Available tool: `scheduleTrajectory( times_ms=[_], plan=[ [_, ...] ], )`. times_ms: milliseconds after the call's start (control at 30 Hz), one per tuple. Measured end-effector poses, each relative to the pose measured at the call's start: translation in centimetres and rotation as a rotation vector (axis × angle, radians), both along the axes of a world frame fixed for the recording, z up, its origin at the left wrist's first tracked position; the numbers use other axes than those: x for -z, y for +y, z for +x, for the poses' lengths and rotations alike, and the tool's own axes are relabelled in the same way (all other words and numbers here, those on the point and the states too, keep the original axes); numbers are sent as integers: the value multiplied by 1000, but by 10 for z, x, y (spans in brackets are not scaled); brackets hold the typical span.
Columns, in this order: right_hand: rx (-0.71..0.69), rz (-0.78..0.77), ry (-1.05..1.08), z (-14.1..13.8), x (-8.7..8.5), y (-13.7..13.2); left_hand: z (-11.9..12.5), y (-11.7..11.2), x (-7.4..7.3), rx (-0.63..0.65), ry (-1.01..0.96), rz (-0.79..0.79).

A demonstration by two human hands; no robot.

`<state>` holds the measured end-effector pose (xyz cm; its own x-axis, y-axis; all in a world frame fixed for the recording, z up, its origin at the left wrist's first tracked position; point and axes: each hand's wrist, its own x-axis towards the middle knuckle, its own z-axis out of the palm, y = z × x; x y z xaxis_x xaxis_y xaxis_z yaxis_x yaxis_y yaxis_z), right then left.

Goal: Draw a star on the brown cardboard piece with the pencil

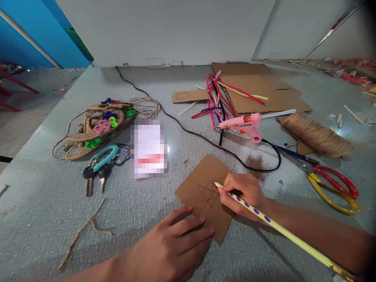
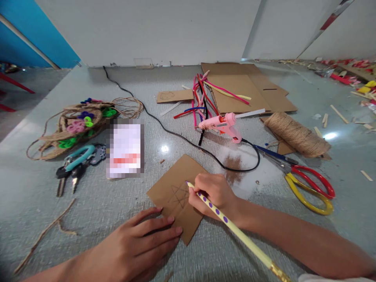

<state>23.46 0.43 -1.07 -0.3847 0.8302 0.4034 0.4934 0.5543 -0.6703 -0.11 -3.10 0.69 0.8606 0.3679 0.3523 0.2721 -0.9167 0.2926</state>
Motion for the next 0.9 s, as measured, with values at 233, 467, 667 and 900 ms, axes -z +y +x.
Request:
scheduleTrajectory(
  times_ms=[233, 467, 667, 900],
  plan=[
    [-44, 9, 6, -1, 1, 0, -1, 0, -2, -7, 2, 3],
    [153, -33, 82, 7, -9, 7, 0, -1, 0, -15, -3, 82],
    [196, -85, -90, 11, -15, 20, -2, -7, 2, -178, -24, 196],
    [222, -84, -23, 10, -20, 23, -4, -5, -2, -309, 88, 209]
  ],
)
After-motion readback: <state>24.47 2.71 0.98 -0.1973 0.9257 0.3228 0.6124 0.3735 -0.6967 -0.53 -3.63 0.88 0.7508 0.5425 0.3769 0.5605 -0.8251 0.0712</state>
